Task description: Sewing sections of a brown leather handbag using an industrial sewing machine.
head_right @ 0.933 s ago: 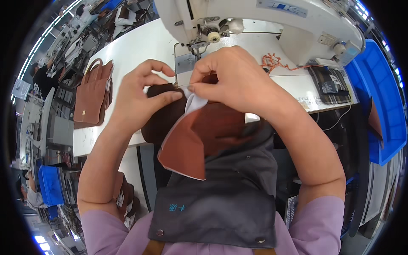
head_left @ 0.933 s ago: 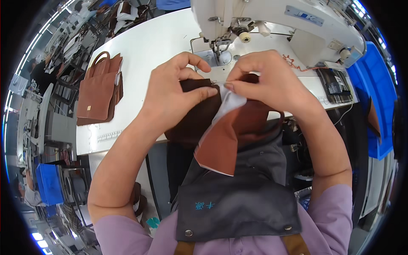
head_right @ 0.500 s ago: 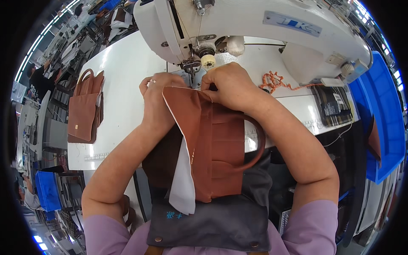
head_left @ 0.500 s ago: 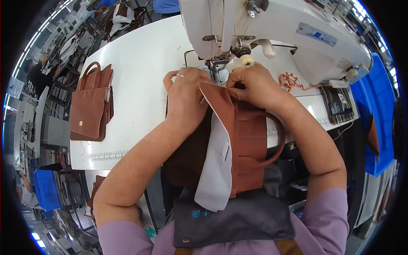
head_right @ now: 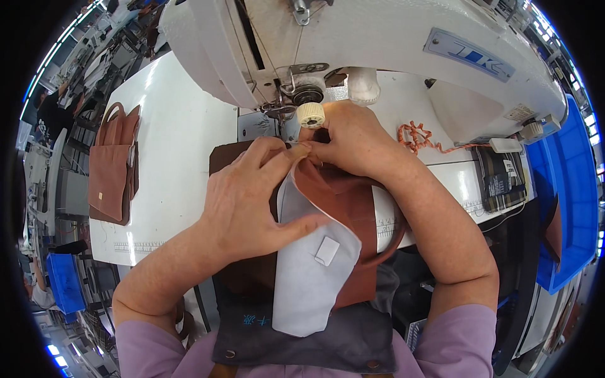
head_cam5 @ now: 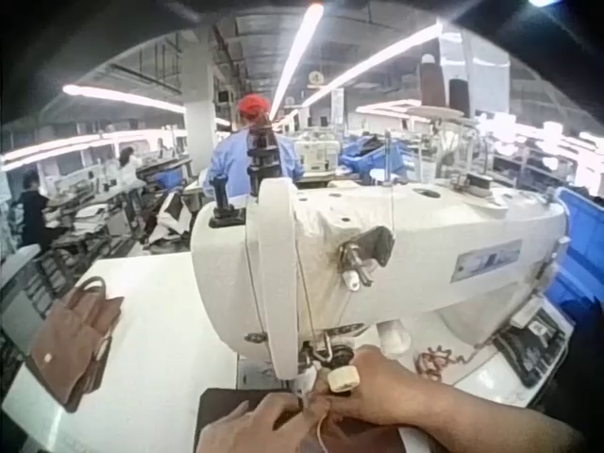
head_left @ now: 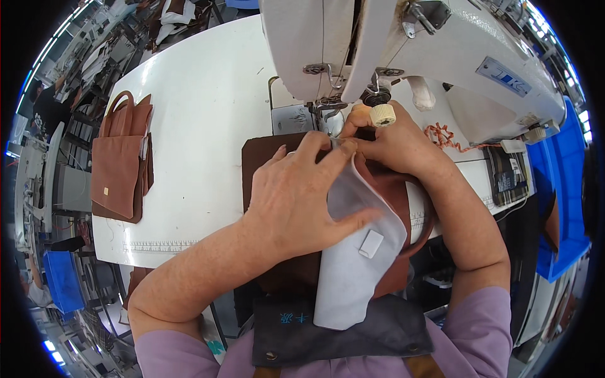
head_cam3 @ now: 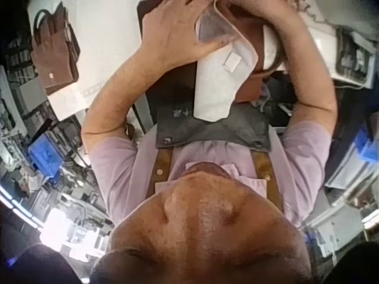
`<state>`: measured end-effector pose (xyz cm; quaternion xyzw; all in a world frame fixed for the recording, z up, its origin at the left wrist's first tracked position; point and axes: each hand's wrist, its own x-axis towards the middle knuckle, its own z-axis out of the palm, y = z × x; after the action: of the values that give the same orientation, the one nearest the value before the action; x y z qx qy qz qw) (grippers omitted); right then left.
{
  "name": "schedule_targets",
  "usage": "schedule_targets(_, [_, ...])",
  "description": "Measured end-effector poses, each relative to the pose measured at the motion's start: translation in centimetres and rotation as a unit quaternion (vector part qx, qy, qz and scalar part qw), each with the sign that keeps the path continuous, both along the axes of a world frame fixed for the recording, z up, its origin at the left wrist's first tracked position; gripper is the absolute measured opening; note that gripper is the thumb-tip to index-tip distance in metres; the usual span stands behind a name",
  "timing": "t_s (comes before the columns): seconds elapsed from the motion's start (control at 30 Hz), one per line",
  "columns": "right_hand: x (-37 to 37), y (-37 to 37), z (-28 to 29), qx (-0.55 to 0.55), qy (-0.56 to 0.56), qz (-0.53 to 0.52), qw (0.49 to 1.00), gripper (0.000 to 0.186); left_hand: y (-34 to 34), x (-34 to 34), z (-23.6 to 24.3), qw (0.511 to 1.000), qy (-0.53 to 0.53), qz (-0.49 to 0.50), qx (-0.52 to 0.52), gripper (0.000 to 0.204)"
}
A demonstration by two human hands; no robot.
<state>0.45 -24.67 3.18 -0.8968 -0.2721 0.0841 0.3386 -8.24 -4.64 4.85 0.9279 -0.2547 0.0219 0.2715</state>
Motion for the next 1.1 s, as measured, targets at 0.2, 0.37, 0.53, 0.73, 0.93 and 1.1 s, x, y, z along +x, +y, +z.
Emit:
schedule_targets(0.2, [0.2, 0.0, -0.6, 0.042, 0.008, 0.002, 0.999, 0.01, -0.5, -0.4, -3.7, 0.979, -0.185, -0.078, -0.017, 0.037])
schedule_targets(0.37, [0.1, 0.3, -0.6, 0.025, 0.006, -0.008, 1.0, 0.011, -0.1, -0.6, -3.3, 0.982, -0.153, -0.108, -0.001, 0.041])
schedule_targets(0.53, [-0.4, 0.6, -1.3, 0.04, -0.092, -0.015, 0.995, 0.014, 2.2, 1.0, -3.4, 0.99, -0.117, -0.067, -0.034, 0.045])
schedule_targets(0.73, [0.0, 0.4, -1.2, -0.019, -0.167, -0.026, 0.985, 0.022, 2.4, 1.0, -3.8, 0.991, -0.099, -0.076, 0.041, 0.055])
schedule_targets(0.93, [0.3, 0.4, -0.4, -0.018, -0.045, -0.08, 0.996, 0.016, 2.3, 1.4, -4.0, 0.994, -0.087, -0.06, 0.04, 0.056])
schedule_targets(1.1, [0.6, 0.4, -0.8, 0.019, -0.04, -0.078, 0.996, 0.011, 2.2, 1.7, -4.1, 0.994, -0.087, -0.053, 0.036, 0.055])
